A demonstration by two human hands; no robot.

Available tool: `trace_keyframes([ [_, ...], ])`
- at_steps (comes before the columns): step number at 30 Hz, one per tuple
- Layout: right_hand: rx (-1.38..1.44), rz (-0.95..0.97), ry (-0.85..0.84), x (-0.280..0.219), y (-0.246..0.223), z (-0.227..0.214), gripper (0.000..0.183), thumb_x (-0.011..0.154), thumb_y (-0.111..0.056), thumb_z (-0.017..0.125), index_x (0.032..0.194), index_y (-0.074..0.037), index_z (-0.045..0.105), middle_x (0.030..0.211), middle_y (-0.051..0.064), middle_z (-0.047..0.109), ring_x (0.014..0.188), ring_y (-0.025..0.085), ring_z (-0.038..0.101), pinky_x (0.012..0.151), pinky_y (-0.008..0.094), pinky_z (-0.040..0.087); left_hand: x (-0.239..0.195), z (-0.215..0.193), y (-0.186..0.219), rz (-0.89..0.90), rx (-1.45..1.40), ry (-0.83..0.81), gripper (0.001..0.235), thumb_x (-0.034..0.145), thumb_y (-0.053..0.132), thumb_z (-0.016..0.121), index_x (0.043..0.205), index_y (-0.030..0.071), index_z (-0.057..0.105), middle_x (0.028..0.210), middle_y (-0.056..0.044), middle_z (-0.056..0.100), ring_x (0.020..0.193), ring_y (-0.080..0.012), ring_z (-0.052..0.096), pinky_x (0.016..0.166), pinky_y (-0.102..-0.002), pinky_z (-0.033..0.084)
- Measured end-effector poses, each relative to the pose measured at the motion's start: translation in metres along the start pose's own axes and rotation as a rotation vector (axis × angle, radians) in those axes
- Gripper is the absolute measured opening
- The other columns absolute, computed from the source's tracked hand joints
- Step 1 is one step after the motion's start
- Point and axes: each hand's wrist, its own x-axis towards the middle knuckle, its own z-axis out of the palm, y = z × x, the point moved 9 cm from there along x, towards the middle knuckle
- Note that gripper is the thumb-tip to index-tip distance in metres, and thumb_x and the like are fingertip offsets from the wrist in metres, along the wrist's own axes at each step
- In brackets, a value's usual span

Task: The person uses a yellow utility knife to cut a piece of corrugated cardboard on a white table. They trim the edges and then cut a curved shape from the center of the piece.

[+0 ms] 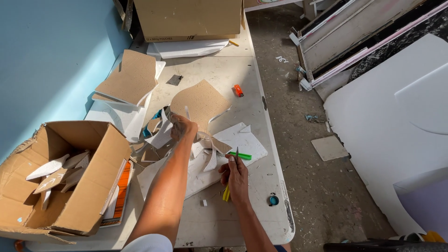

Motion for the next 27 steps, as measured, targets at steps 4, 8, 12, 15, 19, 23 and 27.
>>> trace_keyframes([
  [4, -0.007, -0.023, -0.003, -0.001, 0.001, -0.001, 0.035, 0.105, -0.036, 0.045, 0.114, -0.005, 0.059, 0.071, 0.013, 0.063, 0.051, 0.017, 0.057, 0.046, 0.028, 0.047, 0.061, 0.023, -0.021, -0.129, 0.720, -0.128, 0.070, 0.090, 0.035, 0.059, 0.150, 0.008, 0.035, 0.134, -0.011, 0.064, 0.117, -0.0302, 0.057, 0.103, -0.046, 0.033],
  [8, -0.010, -0.036, 0.018, -0.004, 0.003, -0.002, 0.035, 0.105, -0.036, 0.044, 0.113, -0.006, 0.059, 0.071, 0.013, 0.064, 0.051, 0.017, 0.057, 0.047, 0.028, 0.047, -0.043, -0.076, -0.008, 0.317, -0.010, 0.630, 0.047, 0.082, 0.016, 0.068, 0.120, 0.006, 0.043, 0.107, -0.013, 0.048, 0.098, -0.0368, 0.054, 0.074, -0.045, 0.042],
  [12, -0.009, -0.055, 0.028, -0.004, 0.001, -0.004, 0.037, 0.106, -0.038, 0.041, 0.115, -0.006, 0.058, 0.072, 0.013, 0.064, 0.052, 0.017, 0.059, 0.046, 0.027, 0.049, -0.001, -0.031, 0.022, 0.529, -0.039, 0.507, 0.030, 0.087, 0.029, 0.063, 0.096, 0.001, 0.062, 0.071, -0.014, 0.067, 0.066, -0.0333, 0.071, 0.064, -0.040, 0.047],
  [15, -0.009, -0.030, 0.027, -0.002, 0.007, -0.004, 0.038, 0.105, -0.037, 0.042, 0.118, -0.005, 0.058, 0.074, 0.015, 0.066, 0.052, 0.018, 0.060, 0.045, 0.028, 0.051, -0.061, -0.037, 0.023, 0.376, -0.093, 0.353, 0.085, 0.079, 0.057, 0.073, 0.127, -0.009, 0.046, 0.105, -0.029, 0.066, 0.104, -0.0457, 0.064, 0.086, -0.050, 0.043],
  [19, -0.017, 0.010, 0.042, -0.007, -0.004, 0.001, 0.039, 0.105, -0.033, 0.041, 0.125, -0.003, 0.054, 0.089, 0.017, 0.069, 0.057, 0.019, 0.065, 0.046, 0.029, 0.056, -0.034, -0.004, 0.030, 0.290, 0.172, 0.328, 0.118, 0.067, 0.072, 0.074, 0.146, -0.005, 0.033, 0.100, -0.025, 0.069, 0.092, -0.0395, 0.068, 0.073, -0.047, 0.042],
  [23, -0.033, 0.070, 0.054, -0.004, -0.002, 0.001, 0.045, 0.105, -0.034, 0.042, 0.132, 0.000, 0.052, 0.101, 0.019, 0.071, 0.062, 0.021, 0.070, 0.046, 0.029, 0.059, -0.009, 0.020, 0.024, 0.204, 0.239, 0.391, 0.089, 0.069, 0.050, 0.080, 0.129, -0.009, 0.049, 0.110, -0.025, 0.054, 0.098, -0.0414, 0.057, 0.077, -0.046, 0.036],
  [27, -0.074, 0.159, 0.090, -0.007, 0.001, -0.002, 0.044, 0.105, -0.033, 0.042, 0.134, -0.001, 0.052, 0.110, 0.017, 0.072, 0.068, 0.022, 0.073, 0.049, 0.029, 0.061, -0.015, 0.017, 0.027, 0.262, 0.276, 0.382, 0.043, 0.079, 0.034, 0.069, 0.101, -0.003, 0.069, 0.112, -0.023, 0.047, 0.101, -0.0397, 0.048, 0.076, -0.047, 0.037],
])
